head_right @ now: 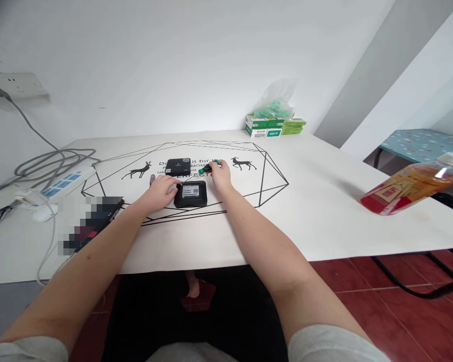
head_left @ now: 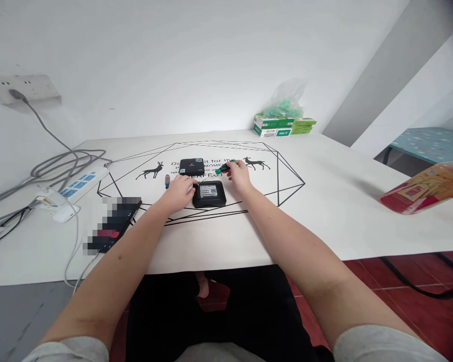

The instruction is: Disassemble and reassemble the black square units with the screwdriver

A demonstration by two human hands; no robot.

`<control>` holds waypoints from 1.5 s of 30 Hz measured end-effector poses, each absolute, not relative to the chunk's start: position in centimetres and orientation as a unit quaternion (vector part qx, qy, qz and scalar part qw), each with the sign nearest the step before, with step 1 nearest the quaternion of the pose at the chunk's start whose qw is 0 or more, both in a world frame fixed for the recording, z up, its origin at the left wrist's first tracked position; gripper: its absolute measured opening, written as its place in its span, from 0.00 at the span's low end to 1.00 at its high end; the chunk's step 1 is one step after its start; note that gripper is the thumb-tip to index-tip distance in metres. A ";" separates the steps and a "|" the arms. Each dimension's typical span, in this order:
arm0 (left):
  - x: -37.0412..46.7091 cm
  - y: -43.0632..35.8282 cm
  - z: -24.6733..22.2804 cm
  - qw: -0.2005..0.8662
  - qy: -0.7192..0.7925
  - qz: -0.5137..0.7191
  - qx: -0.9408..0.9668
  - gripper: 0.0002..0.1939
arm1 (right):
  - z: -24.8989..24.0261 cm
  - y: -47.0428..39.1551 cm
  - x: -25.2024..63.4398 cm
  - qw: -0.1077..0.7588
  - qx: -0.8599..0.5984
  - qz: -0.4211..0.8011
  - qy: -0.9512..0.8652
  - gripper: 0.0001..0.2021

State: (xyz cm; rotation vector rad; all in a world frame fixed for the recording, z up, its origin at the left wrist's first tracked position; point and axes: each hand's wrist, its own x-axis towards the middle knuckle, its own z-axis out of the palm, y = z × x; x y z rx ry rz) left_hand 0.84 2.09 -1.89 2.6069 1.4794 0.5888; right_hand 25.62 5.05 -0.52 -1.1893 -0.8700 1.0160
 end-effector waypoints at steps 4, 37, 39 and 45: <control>0.8 2.1 -2.0 0.042 0.483 0.192 0.853 0.19 | -0.4 5.1 25.7 0.627 -0.518 0.446 -0.374 0.05; 0.9 1.9 -1.7 0.040 0.501 0.182 0.845 0.18 | 0.2 4.8 26.0 0.635 -0.523 0.439 -0.361 0.04; 0.9 1.8 -1.6 0.028 0.504 0.182 0.844 0.18 | 0.4 4.7 26.1 0.634 -0.521 0.445 -0.357 0.05; 0.8 1.8 -1.5 0.042 0.496 0.185 0.847 0.18 | 0.2 4.3 25.7 0.605 -0.488 0.483 -0.403 0.07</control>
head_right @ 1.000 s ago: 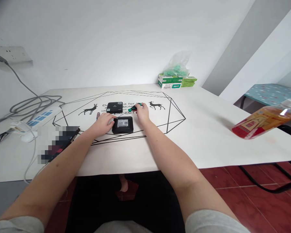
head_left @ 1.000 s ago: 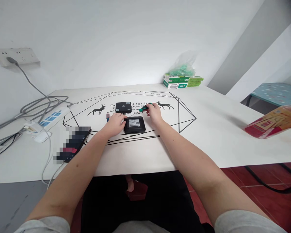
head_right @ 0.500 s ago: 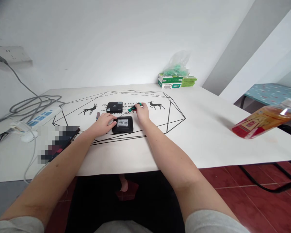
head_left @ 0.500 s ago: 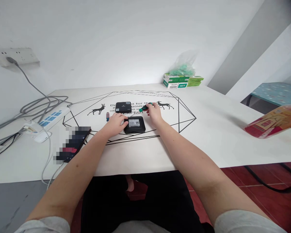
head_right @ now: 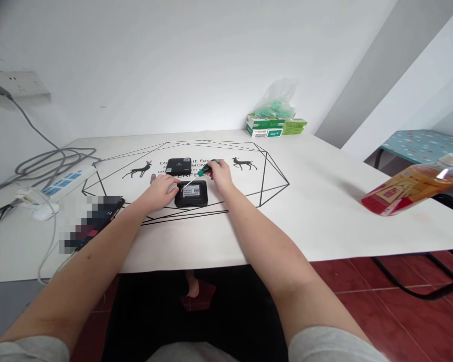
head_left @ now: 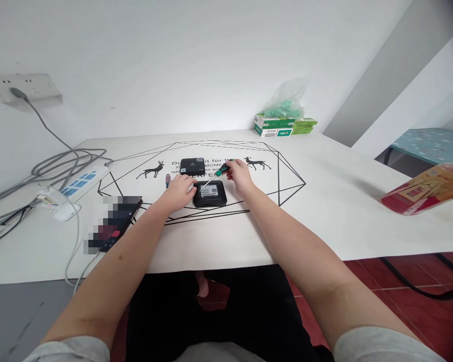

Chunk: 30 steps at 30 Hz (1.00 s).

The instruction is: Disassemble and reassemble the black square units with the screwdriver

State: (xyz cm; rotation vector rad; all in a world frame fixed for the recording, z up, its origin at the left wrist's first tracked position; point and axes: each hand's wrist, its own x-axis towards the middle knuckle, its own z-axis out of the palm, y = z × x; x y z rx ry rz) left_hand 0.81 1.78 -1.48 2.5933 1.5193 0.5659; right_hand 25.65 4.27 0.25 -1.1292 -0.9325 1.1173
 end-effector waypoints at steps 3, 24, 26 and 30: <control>0.7 1.9 -1.6 0.063 0.481 0.192 0.853 0.18 | 0.0 4.2 25.3 0.587 -0.477 0.491 -0.431 0.07; 0.6 2.0 -1.7 0.086 0.471 0.191 0.857 0.19 | -0.6 4.4 25.1 0.578 -0.466 0.492 -0.455 0.07; 0.6 1.9 -1.6 0.097 0.468 0.195 0.856 0.19 | -0.7 4.4 25.0 0.580 -0.467 0.483 -0.460 0.07; 0.6 1.6 -1.5 0.123 0.459 0.206 0.856 0.21 | -0.6 4.6 25.1 0.580 -0.474 0.471 -0.466 0.07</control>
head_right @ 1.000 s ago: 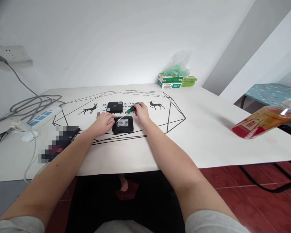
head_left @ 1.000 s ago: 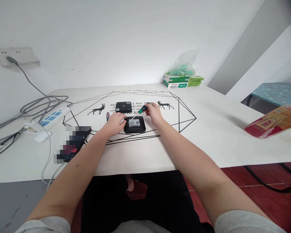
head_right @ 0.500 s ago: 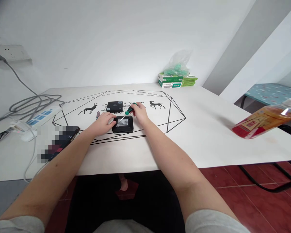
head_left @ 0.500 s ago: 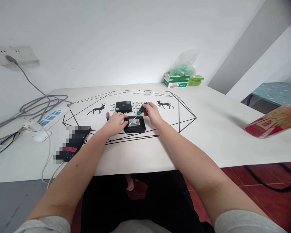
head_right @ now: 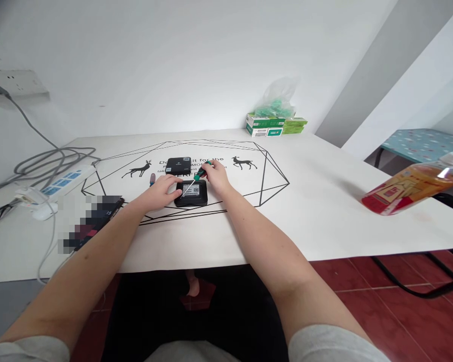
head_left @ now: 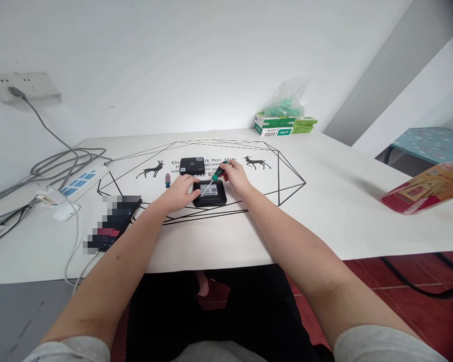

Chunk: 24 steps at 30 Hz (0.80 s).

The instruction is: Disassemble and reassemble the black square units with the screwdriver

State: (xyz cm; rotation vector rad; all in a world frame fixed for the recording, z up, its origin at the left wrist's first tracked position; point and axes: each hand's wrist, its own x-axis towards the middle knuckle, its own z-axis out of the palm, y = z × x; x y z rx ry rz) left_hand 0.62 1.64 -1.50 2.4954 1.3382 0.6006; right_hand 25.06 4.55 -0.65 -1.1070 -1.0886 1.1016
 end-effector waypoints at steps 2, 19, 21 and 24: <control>0.6 1.6 -1.5 0.122 0.455 0.206 0.858 0.21 | -0.5 4.6 25.2 0.580 -0.478 0.465 -0.468 0.07; 0.9 1.4 0.4 0.015 0.703 0.155 0.694 0.23 | -1.7 4.7 24.8 0.544 -0.512 0.425 -0.511 0.11; 1.1 1.3 0.2 0.011 0.697 0.147 0.701 0.23 | -2.0 4.7 24.6 0.535 -0.505 0.433 -0.522 0.12; 1.2 1.3 0.1 0.018 0.682 0.151 0.716 0.22 | -2.2 4.7 24.3 0.534 -0.492 0.450 -0.520 0.13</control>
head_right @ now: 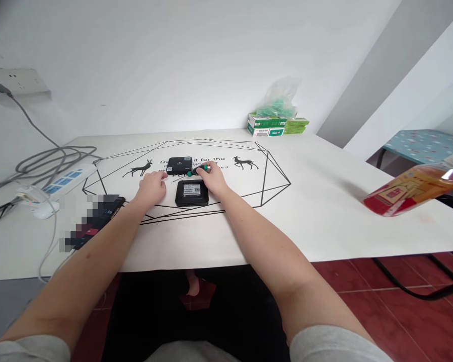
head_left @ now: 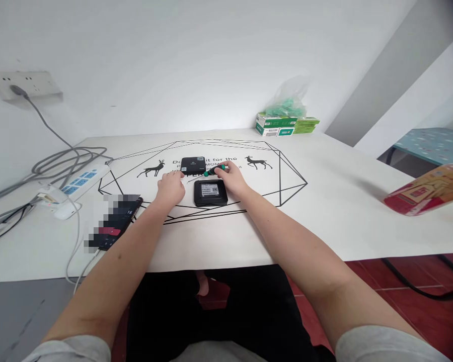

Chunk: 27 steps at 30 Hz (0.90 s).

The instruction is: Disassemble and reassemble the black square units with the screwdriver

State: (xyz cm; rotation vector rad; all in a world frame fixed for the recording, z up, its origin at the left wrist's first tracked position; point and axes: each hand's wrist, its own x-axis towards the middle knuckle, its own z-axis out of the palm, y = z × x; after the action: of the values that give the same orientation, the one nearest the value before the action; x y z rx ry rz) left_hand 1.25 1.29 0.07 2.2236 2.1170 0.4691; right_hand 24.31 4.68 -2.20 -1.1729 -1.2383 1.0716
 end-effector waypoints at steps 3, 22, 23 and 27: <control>1.2 1.3 0.1 0.033 0.655 0.159 0.738 0.22 | -2.1 4.6 24.2 0.542 -0.487 0.457 -0.511 0.12; 1.0 0.7 -0.7 0.067 0.541 0.199 0.814 0.40 | -0.3 5.8 26.7 0.692 -0.530 0.383 -0.305 0.03; 1.0 0.7 -0.7 0.069 0.542 0.186 0.817 0.40 | -0.3 5.9 26.8 0.695 -0.529 0.381 -0.305 0.03; 1.2 0.8 -1.0 0.079 0.531 0.161 0.828 0.36 | -0.5 6.3 27.3 0.704 -0.528 0.365 -0.304 0.04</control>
State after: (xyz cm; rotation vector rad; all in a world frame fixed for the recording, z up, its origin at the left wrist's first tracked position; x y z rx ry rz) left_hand 1.18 0.77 -0.96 2.4792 1.5892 0.4817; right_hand 27.33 6.30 -0.46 -1.1745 -0.6767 0.8112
